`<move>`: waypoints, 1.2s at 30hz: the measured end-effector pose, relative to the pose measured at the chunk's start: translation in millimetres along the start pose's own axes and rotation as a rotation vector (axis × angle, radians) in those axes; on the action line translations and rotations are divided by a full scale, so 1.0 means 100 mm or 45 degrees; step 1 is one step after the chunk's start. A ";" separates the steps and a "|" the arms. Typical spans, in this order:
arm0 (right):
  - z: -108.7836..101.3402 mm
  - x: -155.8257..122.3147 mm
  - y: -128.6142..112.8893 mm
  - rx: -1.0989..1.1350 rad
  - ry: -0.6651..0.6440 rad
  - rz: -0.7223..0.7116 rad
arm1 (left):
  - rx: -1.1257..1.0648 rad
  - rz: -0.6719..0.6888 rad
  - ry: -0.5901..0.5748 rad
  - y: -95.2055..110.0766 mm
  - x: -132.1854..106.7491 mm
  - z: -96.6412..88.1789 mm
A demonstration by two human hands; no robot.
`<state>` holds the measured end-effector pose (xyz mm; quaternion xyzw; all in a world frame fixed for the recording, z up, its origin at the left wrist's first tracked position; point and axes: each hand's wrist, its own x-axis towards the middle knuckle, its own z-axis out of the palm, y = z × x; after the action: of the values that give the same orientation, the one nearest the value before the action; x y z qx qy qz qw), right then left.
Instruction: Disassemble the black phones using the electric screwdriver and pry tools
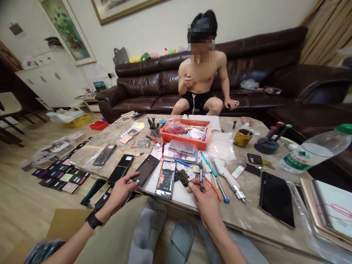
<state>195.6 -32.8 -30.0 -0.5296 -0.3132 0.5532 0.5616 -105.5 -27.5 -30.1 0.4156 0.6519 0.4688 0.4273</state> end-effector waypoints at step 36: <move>0.17 -0.36 -0.30 0.190 -0.337 0.228 | -0.320 -0.276 -0.919 0.92 -0.23 0.72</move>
<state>181.1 -57.9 10.5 -0.4349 -0.2941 0.6876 0.5016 -17.8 -11.1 48.9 0.4268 0.4373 0.3209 0.7236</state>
